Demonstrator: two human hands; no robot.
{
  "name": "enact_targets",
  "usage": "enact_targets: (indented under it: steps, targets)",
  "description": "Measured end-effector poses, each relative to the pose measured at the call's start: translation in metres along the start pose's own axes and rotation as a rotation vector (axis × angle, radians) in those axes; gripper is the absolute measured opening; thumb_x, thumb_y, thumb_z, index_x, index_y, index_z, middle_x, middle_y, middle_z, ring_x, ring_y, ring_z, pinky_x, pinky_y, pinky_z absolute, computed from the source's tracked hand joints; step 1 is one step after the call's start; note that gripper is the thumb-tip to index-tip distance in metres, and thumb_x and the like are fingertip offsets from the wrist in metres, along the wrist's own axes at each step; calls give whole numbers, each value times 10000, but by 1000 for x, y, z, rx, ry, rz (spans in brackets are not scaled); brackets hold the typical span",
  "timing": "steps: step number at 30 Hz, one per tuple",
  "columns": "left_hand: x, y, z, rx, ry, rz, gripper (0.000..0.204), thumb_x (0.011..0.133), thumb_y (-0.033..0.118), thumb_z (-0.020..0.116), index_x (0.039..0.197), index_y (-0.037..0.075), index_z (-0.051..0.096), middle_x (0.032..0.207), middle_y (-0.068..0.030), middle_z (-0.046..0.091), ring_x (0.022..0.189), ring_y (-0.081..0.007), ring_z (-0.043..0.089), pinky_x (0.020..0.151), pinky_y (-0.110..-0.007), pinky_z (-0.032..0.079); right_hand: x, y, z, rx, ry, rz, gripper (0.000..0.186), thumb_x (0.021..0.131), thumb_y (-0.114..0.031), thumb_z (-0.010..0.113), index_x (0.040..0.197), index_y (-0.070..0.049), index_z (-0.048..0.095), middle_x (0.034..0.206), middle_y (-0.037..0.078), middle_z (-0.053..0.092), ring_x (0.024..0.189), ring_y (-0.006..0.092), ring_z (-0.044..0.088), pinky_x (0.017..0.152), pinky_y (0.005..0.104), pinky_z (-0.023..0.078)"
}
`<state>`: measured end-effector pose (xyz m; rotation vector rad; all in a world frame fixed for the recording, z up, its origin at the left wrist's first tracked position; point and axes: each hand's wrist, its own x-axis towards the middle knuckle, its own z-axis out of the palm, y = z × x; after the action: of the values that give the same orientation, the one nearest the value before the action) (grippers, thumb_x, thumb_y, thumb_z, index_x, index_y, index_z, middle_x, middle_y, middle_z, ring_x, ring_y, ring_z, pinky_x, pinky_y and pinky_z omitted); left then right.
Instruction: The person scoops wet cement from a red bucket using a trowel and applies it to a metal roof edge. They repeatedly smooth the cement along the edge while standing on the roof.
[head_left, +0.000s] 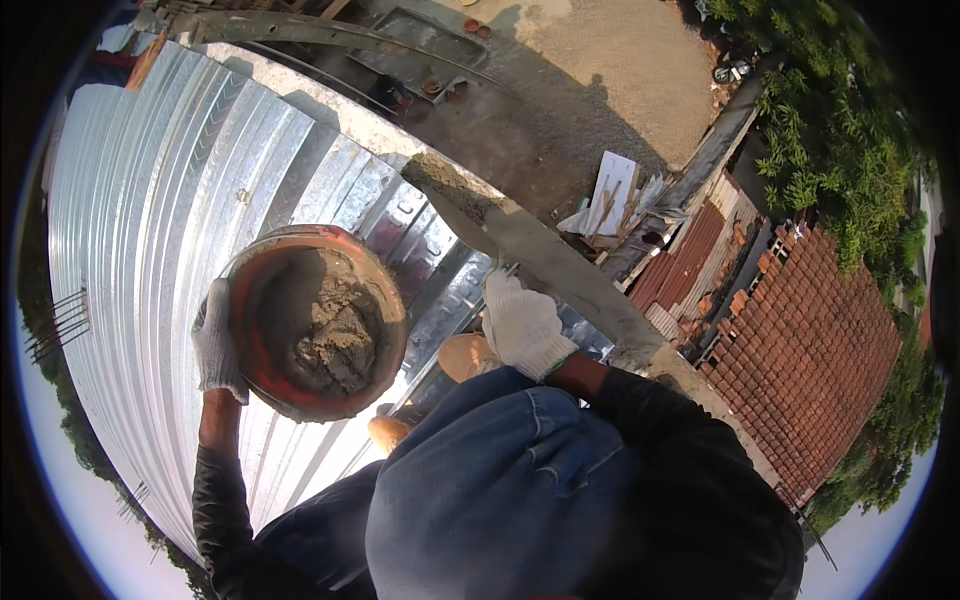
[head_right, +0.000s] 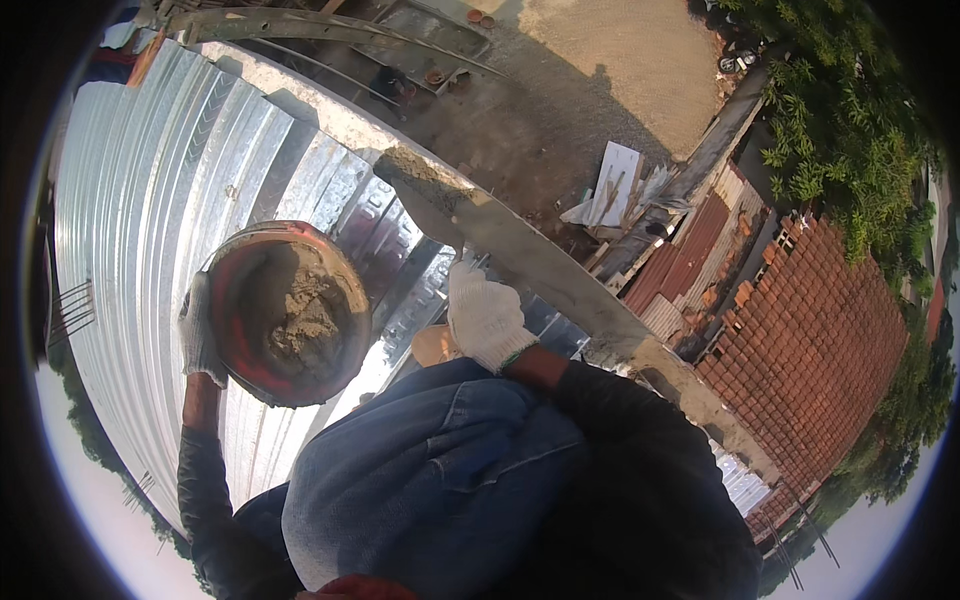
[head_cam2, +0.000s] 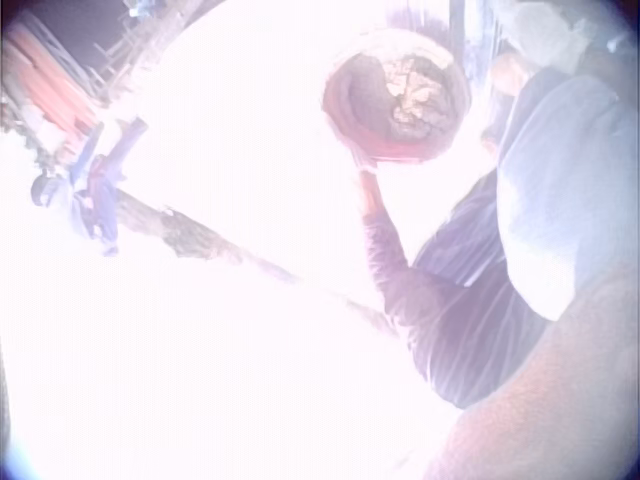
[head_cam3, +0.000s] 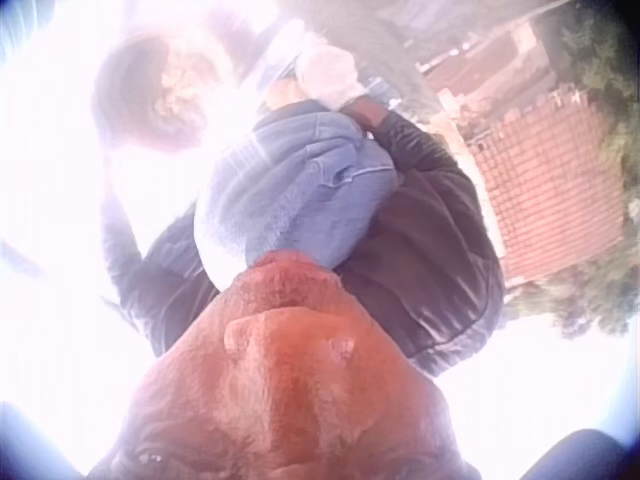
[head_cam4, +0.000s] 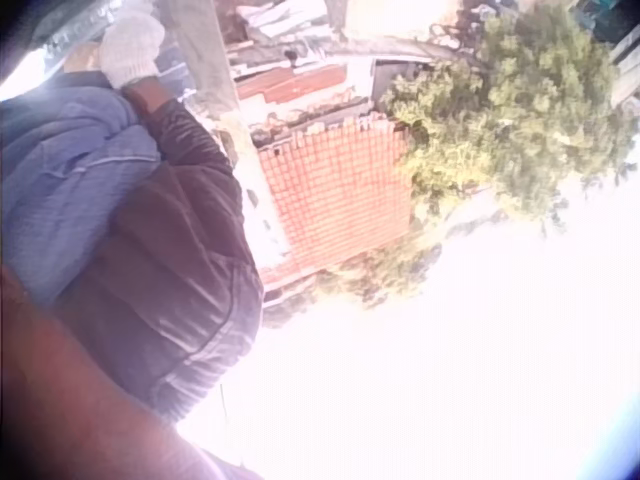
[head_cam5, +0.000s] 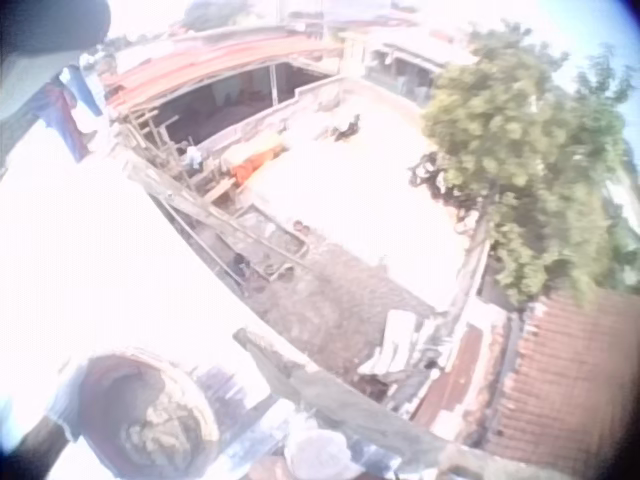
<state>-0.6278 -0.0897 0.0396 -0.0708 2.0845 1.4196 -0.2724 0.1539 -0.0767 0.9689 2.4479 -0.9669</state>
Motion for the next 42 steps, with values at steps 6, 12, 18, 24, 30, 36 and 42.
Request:
enact_targets:
  steps: [6, 12, 18, 24, 30, 36, 42]
  targets:
    - [1, 8, 13, -8, 16, -8, 459, 1158, 408, 694, 1355, -2, 755, 1263, -105, 804, 1110, -215, 762, 1006, -380, 621, 10, 22, -26, 196, 14, -168, 310, 991, -241, 733, 1168, -26, 596, 990, 225, 758, 956, 464, 766, 819, 583, 601]
    - [1, 7, 11, 28, 5, 8, 476, 1161, 414, 687, 1391, 0, 738, 1288, -110, 794, 1126, -214, 757, 1001, -380, 627, 13, 26, -53, 227, -30, -212, 237, 968, -205, 695, 1077, -8, 621, 923, 251, 762, 937, 493, 772, 841, 599, 608]
    - [1, 10, 10, 54, 8, 10, 492, 1160, 418, 687, 1414, -2, 726, 1294, -114, 793, 1134, -215, 757, 1014, -378, 627, 14, 29, -61, 241, -56, -227, 270, 963, -222, 694, 1094, -3, 607, 919, 252, 755, 924, 497, 762, 839, 613, 597]
    - [-2, 14, 16, 56, 22, -9, 504, 1151, 425, 702, 1412, -5, 727, 1292, -115, 796, 1132, -217, 761, 1022, -376, 625, 3, 28, -81, 247, -59, -232, 279, 975, -247, 694, 1101, -14, 604, 949, 243, 749, 933, 481, 760, 830, 601, 596]
    - [0, 8, 9, 67, 37, 15, 500, 1145, 430, 711, 1384, -7, 748, 1278, -111, 803, 1126, -208, 762, 1017, -367, 621, 45, 33, -58, 142, 203, -312, 297, 995, -229, 692, 1197, -23, 624, 1010, 213, 762, 925, 443, 783, 800, 556, 620]
    - [-2, 6, 12, 55, 44, 17, 481, 1144, 419, 717, 1363, -7, 764, 1252, -107, 813, 1107, -199, 765, 1007, -359, 620, 80, 14, -33, 21, 198, -254, 328, 978, -194, 716, 1233, -14, 613, 1013, 224, 773, 925, 437, 798, 776, 550, 641]
    - [0, 3, 9, 51, 35, 27, 467, 1141, 403, 724, 1348, -13, 768, 1233, -101, 817, 1088, -198, 770, 996, -361, 624, 42, 8, -26, 130, 82, -256, 274, 985, -237, 704, 1161, -49, 611, 969, 225, 746, 916, 466, 765, 793, 580, 609]
